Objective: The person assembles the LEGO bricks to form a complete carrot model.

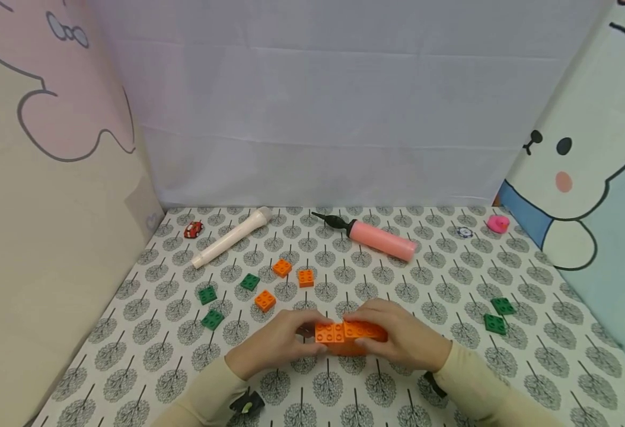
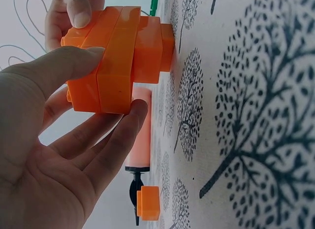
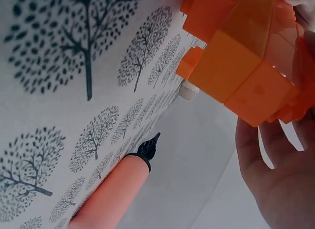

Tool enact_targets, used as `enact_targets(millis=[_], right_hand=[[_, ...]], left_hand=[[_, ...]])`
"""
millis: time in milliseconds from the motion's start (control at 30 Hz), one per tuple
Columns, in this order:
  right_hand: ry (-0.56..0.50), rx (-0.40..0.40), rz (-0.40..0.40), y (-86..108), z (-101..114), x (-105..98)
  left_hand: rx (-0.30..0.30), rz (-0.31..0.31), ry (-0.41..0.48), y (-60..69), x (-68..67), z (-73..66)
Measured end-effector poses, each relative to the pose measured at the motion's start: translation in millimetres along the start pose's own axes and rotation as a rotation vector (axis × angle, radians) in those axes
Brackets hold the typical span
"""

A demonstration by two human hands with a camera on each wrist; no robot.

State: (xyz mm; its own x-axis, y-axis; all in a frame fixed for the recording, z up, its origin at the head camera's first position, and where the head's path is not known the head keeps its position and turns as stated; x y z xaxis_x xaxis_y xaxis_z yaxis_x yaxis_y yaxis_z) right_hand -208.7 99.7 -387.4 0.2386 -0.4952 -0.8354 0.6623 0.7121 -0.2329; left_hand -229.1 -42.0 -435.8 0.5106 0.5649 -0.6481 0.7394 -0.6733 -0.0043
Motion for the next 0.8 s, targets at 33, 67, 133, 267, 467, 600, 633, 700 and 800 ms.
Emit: enact_targets(millis=[33, 67, 133, 267, 467, 600, 633, 700, 800], right_hand=[[0.001, -0.012, 0.000, -0.6, 0, 0], [0.002, -0.021, 0.001, -1.3, 1, 0], [0.003, -0.029, 0.001, -2.6, 1, 0], [0.016, -0.028, -0.011, -3.5, 1, -1], [0.074, -0.006, -0.023, 1.9, -1, 0], [0.054, 0.025, -0.013, 6.7, -6, 1], [0.043, 0.038, -0.006, 8.6, -8, 1], [0.029, 0.065, 0.007, 13.5, -14, 1], [0.020, 0.098, 0.018, 22.5, -20, 0]], left_hand=[[0.004, -0.001, -0.001, 0.3, -0.2, -0.1], [0.009, -0.002, -0.004, 0.4, -0.5, -0.1], [0.018, -0.005, -0.006, 0.2, -1.1, -0.1], [0.020, -0.010, -0.013, -0.7, -2.3, 0.9], [0.007, 0.007, -0.008, 0.2, -1.6, 0.0], [0.016, 0.008, -0.010, 0.9, -2.5, -2.2], [0.017, 0.010, -0.008, 1.0, -2.2, -2.5], [0.014, 0.013, -0.005, 1.1, -1.4, -2.3], [-0.001, 0.018, -0.003, 1.4, 0.4, -0.4]])
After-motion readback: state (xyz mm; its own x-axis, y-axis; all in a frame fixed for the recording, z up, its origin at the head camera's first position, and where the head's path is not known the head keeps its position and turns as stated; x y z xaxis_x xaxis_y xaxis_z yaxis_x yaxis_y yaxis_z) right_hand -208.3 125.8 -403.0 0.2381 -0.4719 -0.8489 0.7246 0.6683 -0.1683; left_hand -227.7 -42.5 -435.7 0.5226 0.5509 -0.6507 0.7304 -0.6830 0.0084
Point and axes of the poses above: each hand's wrist, its own y-axis away from the middle knuckle, its own x-axis out of the palm, z = x × y, the point moved 10 cm from there along -y, towards the middle knuckle, and after that the axes turned 3 degrees about z, right-handed, at the moved point
